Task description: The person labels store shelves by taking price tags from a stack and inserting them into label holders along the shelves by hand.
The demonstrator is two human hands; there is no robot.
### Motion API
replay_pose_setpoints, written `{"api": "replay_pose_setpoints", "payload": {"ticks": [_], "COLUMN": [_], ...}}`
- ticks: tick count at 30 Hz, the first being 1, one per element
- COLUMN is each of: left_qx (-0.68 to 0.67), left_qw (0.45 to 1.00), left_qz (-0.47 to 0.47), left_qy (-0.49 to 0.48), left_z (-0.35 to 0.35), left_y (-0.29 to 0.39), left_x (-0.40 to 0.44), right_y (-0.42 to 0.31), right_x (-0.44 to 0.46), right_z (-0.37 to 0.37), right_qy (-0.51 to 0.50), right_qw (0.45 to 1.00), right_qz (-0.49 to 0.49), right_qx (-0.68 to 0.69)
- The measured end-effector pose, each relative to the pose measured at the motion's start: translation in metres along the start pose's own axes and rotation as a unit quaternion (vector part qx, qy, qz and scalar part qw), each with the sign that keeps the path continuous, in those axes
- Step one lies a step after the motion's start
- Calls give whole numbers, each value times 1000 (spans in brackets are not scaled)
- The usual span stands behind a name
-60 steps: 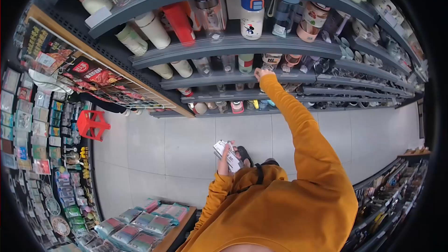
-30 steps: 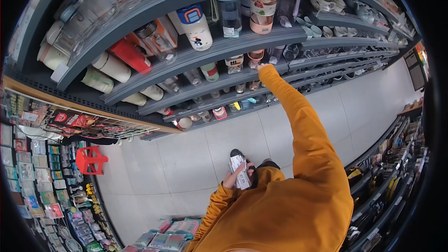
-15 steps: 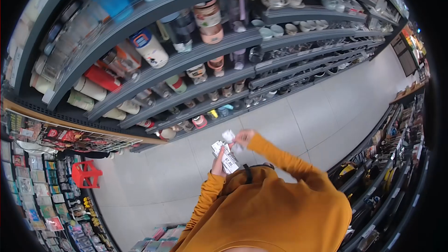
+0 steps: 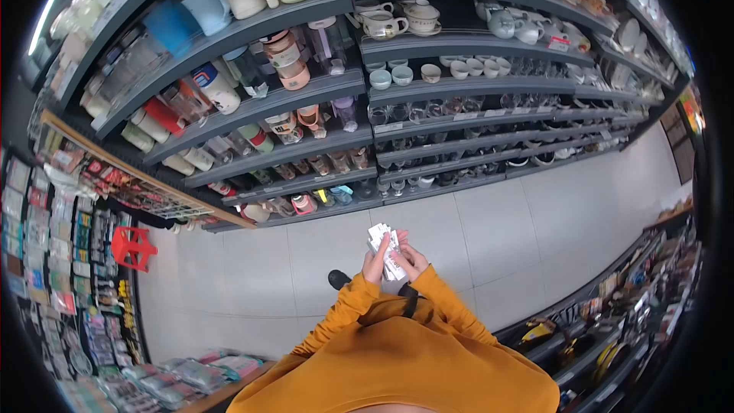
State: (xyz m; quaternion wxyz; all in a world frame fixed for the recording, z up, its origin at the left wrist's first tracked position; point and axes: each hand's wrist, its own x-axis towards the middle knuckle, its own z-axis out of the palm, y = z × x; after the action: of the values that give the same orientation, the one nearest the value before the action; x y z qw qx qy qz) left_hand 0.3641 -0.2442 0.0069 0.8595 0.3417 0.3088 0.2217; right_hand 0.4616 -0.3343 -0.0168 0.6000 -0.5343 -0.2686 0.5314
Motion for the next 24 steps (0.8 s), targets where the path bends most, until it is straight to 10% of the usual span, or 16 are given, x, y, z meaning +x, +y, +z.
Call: {"api": "replay_pose_setpoints", "payload": {"ticks": [14,24], "left_qx": [-67,24], "left_qw": [985,955], "left_qz": [98,296], "left_qy": [-123,25], "left_z": [55,100], "left_y": [1,16], "left_x": [1,-4], "right_y": [-48,-66], "right_x": [-24,-19], "right_z": [-28,-41], "right_qy": [-39,-58], "right_qw": [956,964], "right_qz": [153,82], "right_qx": [246,245]}}
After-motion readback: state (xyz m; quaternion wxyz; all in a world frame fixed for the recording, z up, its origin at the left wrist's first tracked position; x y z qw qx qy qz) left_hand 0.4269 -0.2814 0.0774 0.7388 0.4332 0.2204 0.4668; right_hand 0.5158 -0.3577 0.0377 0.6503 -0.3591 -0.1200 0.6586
